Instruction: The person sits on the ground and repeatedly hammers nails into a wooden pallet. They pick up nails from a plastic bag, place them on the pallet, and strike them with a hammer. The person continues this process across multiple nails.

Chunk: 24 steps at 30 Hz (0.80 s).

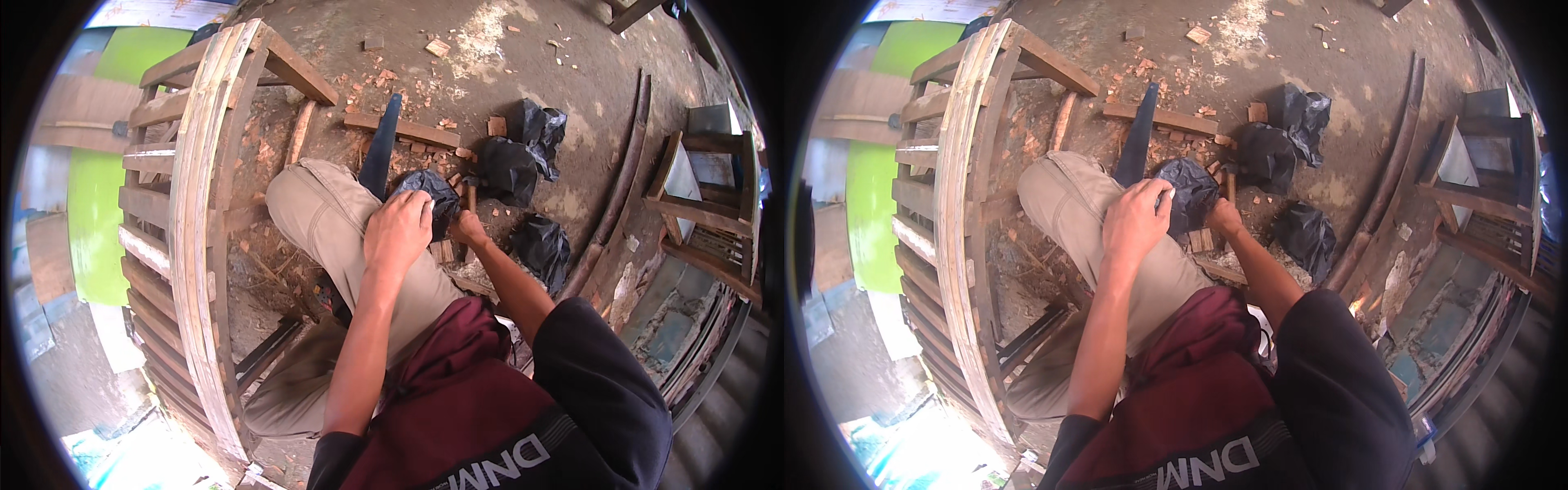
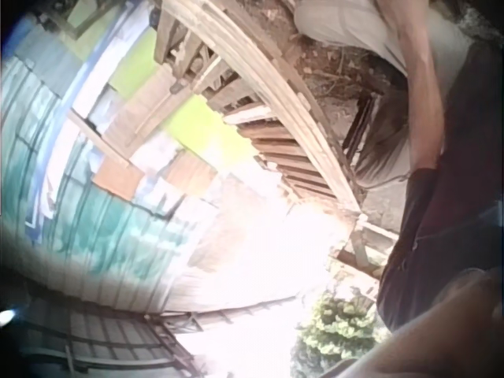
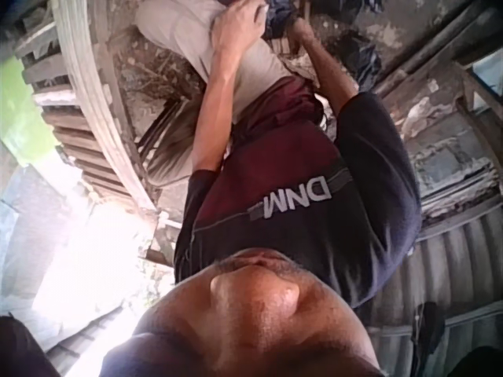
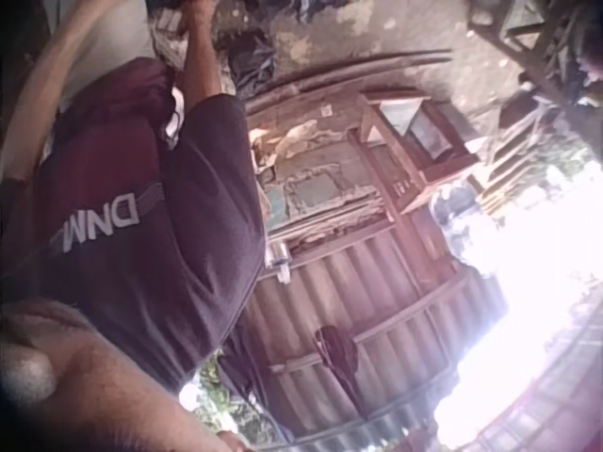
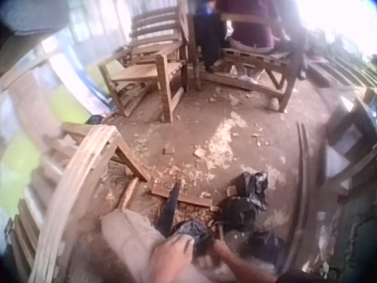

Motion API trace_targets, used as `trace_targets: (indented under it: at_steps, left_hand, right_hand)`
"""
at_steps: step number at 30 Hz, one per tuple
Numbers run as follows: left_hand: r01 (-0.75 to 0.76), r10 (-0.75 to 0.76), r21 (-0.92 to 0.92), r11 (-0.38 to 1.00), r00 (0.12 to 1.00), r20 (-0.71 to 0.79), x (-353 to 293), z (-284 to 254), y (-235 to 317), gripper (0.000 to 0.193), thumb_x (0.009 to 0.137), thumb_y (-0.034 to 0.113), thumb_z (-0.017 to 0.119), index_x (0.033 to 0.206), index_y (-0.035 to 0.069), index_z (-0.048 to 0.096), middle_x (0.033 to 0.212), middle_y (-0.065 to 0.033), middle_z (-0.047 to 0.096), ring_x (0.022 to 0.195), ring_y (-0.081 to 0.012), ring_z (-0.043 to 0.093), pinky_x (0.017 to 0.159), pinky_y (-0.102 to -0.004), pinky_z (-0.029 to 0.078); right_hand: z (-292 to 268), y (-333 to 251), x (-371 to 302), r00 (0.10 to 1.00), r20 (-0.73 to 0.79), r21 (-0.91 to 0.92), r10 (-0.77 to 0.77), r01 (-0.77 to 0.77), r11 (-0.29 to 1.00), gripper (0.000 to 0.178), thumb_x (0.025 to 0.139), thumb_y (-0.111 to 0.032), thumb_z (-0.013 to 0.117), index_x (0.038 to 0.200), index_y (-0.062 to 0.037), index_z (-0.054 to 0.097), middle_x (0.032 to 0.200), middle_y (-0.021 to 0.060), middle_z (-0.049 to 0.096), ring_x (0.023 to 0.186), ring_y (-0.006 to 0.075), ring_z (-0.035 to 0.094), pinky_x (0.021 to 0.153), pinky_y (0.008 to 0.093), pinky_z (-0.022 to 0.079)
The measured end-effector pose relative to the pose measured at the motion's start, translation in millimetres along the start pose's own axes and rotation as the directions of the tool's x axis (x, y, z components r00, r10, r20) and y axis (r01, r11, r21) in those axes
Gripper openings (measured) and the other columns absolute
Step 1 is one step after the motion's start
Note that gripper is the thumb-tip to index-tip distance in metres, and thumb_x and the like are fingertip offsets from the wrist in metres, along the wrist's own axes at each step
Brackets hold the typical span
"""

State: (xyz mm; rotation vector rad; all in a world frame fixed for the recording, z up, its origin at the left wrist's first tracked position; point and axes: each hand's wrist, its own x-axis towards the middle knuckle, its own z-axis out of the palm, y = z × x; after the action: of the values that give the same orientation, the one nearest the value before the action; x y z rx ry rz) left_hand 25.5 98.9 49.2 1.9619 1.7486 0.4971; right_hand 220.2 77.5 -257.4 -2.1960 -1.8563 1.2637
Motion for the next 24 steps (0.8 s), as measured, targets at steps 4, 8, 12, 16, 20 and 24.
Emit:
trace_targets:
  at_steps: [4,8,12,16,20,24]
  left_hand:
    - [-0.030,0.030,0.017,0.999,0.999,0.025,-6,0,-9,0.018,0.093,0.016,0.064,0.106,0.007,0.073,0.100,-0.0097,0.072,0.096,-0.0298,0.069,0.087,-0.0428,0.055]
    - [-0.166,0.165,0.050,0.985,0.986,0.034,-7,3,-10,0.024,0.090,0.013,0.065,0.111,0.006,0.075,0.105,-0.0087,0.074,0.099,-0.0267,0.068,0.093,-0.0406,0.053]
    - [-0.176,0.175,0.006,0.984,0.980,0.097,-5,2,-6,0.020,0.088,0.015,0.072,0.105,0.007,0.078,0.109,-0.0083,0.075,0.103,-0.0251,0.068,0.089,-0.0415,0.054]
    - [-0.164,0.164,-0.006,0.986,0.986,-0.016,-6,2,-3,0.017,0.085,0.014,0.076,0.100,0.007,0.079,0.099,-0.0069,0.073,0.097,-0.0266,0.067,0.086,-0.0404,0.053]
    - [-0.102,0.093,-0.031,0.994,0.971,-0.221,-10,1,-4,0.013,0.085,0.012,0.076,0.095,0.006,0.079,0.090,-0.0061,0.068,0.093,-0.0271,0.064,0.085,-0.0404,0.052]
    - [-0.138,0.089,-0.129,0.982,0.942,-0.324,-2,6,-1,0.012,0.085,0.012,0.076,0.094,0.005,0.078,0.090,-0.0067,0.069,0.092,-0.0274,0.063,0.086,-0.0402,0.051]
  right_hand:
    - [-107,-56,-19,0.823,0.468,0.187,-0.321,0.263,0.946,0.034,0.098,-0.036,0.065,0.101,-0.0037,0.076,0.086,0.0122,0.073,0.084,0.0236,0.070,0.078,0.0381,0.055]
    - [-193,-109,-45,0.651,0.506,0.367,-0.566,0.432,0.824,0.034,0.098,-0.037,0.064,0.100,-0.0057,0.077,0.081,0.0057,0.072,0.072,0.0140,0.064,0.069,0.0338,0.052]
    - [-233,-133,-59,0.621,0.491,0.371,-0.610,0.484,0.792,0.032,0.099,-0.036,0.065,0.097,-0.0064,0.077,0.078,0.0041,0.070,0.073,0.0119,0.063,0.070,0.0310,0.051]
    - [-246,-149,-65,0.613,0.508,0.395,-0.605,0.458,0.796,0.035,0.103,-0.035,0.064,0.101,-0.0015,0.074,0.091,0.0040,0.071,0.080,0.0113,0.064,0.075,0.0285,0.051]
    - [-212,-108,-33,0.834,0.415,0.608,-0.365,0.044,0.793,0.045,0.098,-0.040,0.068,0.113,0.0018,0.069,0.100,0.0085,0.072,0.089,0.0197,0.068,0.082,0.0317,0.052]
    - [-72,3,29,0.970,-0.220,-0.035,0.103,-0.113,0.993,0.063,0.084,-0.048,0.076,0.115,0.0047,0.063,0.112,0.0279,0.069,0.108,0.0451,0.067,0.096,0.0497,0.052]
